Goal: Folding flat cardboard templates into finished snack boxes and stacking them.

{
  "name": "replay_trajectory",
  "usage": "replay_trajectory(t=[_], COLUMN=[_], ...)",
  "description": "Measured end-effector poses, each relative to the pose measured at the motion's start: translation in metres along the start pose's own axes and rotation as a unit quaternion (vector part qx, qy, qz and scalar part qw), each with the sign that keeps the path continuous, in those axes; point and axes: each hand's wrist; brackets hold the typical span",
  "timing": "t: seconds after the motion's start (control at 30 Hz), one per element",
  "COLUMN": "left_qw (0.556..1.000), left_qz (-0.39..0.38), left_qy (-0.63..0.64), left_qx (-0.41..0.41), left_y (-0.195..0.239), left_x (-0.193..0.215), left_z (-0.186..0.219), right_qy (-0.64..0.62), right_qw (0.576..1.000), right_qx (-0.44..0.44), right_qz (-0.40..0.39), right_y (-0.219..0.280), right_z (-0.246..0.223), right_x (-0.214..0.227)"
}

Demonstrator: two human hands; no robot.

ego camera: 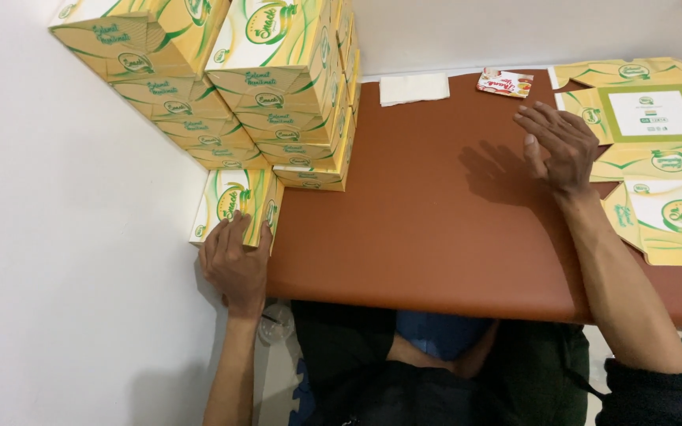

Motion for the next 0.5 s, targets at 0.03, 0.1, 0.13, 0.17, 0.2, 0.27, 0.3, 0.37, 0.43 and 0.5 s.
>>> replay_trajectory(t=[0.03,0.1,0.13,0.17,0.2,0.27,0.3,0.37,0.43,0.5], left_qw=[1.000,1.000,1.000,1.000,1.000,0.997,0.997,0.995,0.978,0.947], left_qz=[0.004,0.008,-0.003,-0.014,-0.013,-0.077,-0.077,-0.042,-0.083,-0.122], left_qy=[0.005,0.012,0.013,0.011,0.011,0.009,0.012,0.071,0.168,0.265], left_qx=[-0.003,-0.008,-0.005,-0.004,-0.006,-0.006,-0.009,-0.054,-0.094,-0.135], left_y=[-0.002,-0.004,-0.003,-0.002,-0.002,-0.003,-0.002,0.002,0.005,0.004], left_x=[-0.001,0.000,0.002,0.004,0.008,0.016,0.021,0.032,0.046,0.046], left_z=[0.000,0.002,0.003,0.002,0.004,0.009,0.021,0.043,0.078,0.106], right_qy=[-0.009,-0.016,-0.007,0.000,-0.001,0.010,0.013,-0.001,0.042,0.089], right_qw=[1.000,1.000,1.000,1.000,1.000,1.000,1.000,0.998,0.998,0.995], right_qx=[0.000,0.000,-0.002,-0.004,-0.006,-0.003,-0.005,0.048,0.020,-0.007], right_qz=[0.002,0.004,-0.002,-0.006,-0.004,-0.003,-0.003,0.047,0.046,0.048], right_y=[0.000,-0.004,-0.007,-0.007,-0.006,-0.003,0.000,0.009,0.010,0.008], right_z=[0.001,-0.001,-0.003,-0.007,-0.005,-0.001,0.010,0.030,0.030,0.028], right_x=[0.000,0.003,0.005,0.005,0.003,0.003,-0.003,-0.015,-0.016,-0.015])
Point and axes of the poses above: each hand's wrist, its own y-axis away from the middle knuckle, its own x-axis out of the back of the hand, z = x × y, and after that the axes turned 9 degrees about -y, right-handed
